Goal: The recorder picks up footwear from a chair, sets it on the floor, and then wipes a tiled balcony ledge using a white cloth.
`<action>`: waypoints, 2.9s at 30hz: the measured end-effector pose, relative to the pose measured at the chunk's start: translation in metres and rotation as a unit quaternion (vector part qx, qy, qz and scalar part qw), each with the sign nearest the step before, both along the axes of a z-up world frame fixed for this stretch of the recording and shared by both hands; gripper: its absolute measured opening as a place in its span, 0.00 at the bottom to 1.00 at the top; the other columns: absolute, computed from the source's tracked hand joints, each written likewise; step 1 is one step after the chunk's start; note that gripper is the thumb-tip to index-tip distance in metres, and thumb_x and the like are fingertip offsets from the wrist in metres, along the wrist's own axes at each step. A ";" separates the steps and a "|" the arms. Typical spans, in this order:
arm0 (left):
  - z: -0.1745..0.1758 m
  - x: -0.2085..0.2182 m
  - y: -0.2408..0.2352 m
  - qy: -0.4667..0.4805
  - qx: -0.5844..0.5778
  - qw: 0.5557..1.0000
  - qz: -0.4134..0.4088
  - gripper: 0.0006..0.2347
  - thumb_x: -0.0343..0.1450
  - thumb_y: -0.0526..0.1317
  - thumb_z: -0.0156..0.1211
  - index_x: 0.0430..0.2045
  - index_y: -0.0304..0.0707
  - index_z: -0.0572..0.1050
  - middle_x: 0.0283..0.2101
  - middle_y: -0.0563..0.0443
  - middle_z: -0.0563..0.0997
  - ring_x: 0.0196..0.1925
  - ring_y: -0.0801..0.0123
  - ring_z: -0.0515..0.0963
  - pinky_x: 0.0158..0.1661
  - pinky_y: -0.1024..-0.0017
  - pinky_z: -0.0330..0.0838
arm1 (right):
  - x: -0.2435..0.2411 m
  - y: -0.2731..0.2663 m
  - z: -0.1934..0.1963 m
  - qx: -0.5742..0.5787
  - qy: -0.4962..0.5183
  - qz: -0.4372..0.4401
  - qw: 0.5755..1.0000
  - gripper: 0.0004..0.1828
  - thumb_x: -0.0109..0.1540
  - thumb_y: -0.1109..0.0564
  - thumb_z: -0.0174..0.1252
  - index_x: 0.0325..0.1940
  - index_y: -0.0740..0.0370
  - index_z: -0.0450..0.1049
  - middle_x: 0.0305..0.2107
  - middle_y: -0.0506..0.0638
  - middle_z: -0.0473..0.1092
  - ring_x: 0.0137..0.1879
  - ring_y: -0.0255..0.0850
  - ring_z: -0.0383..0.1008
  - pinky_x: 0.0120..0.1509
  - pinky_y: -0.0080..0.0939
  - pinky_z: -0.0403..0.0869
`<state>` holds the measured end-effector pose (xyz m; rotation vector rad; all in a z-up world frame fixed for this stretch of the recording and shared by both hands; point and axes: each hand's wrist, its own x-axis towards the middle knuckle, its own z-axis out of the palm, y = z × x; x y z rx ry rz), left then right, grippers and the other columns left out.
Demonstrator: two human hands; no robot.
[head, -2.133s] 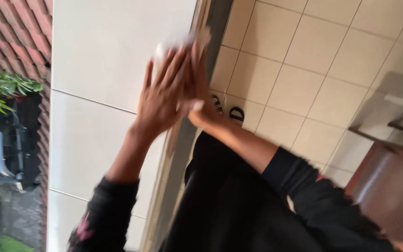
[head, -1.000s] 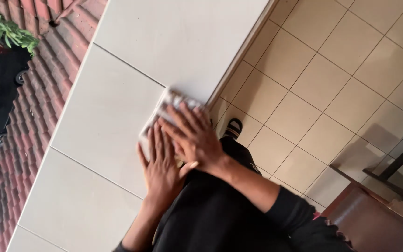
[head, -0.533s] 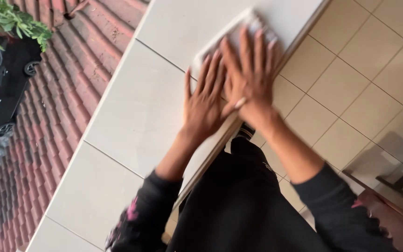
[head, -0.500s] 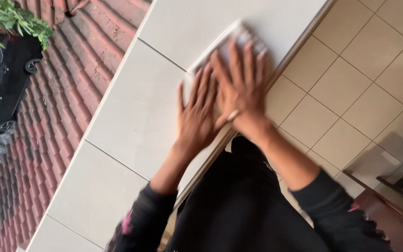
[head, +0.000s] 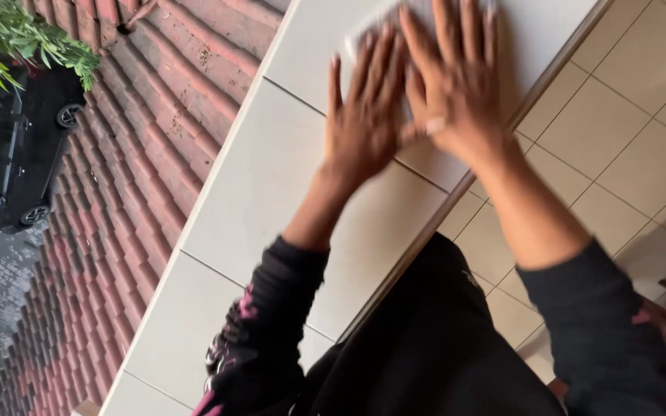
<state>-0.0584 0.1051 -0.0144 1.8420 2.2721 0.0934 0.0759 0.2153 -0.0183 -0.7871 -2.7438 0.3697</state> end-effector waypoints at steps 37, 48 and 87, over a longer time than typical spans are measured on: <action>0.030 0.078 -0.192 -0.052 -0.074 0.993 -0.081 0.50 0.67 0.76 0.28 0.74 0.29 0.51 0.79 0.38 0.48 0.81 0.53 0.44 0.73 0.41 0.29 | 0.105 -0.176 -0.004 -0.142 0.084 -0.005 0.986 0.37 0.67 0.40 0.60 0.78 0.46 0.59 0.77 0.59 0.43 0.82 0.61 0.34 0.82 0.75 0.43; 0.024 0.069 0.021 -0.036 -0.156 0.971 -0.180 0.45 0.72 0.77 0.21 0.79 0.45 0.55 0.77 0.54 0.64 0.82 0.69 0.55 0.80 0.52 0.31 | 0.098 -0.091 -0.067 -0.212 0.247 -0.149 0.934 0.36 0.77 0.50 0.47 0.83 0.51 0.36 0.78 0.58 0.28 0.85 0.50 0.31 0.89 0.47 0.55; 0.027 0.099 -0.071 -0.033 -0.086 0.986 -0.139 0.46 0.70 0.76 0.15 0.77 0.44 0.46 0.80 0.46 0.48 0.82 0.58 0.44 0.73 0.45 0.23 | 0.105 -0.142 -0.070 -0.384 0.349 -0.025 0.854 0.49 0.76 0.24 0.34 0.78 0.43 0.08 0.75 0.58 0.07 0.82 0.56 0.10 0.89 0.69 0.43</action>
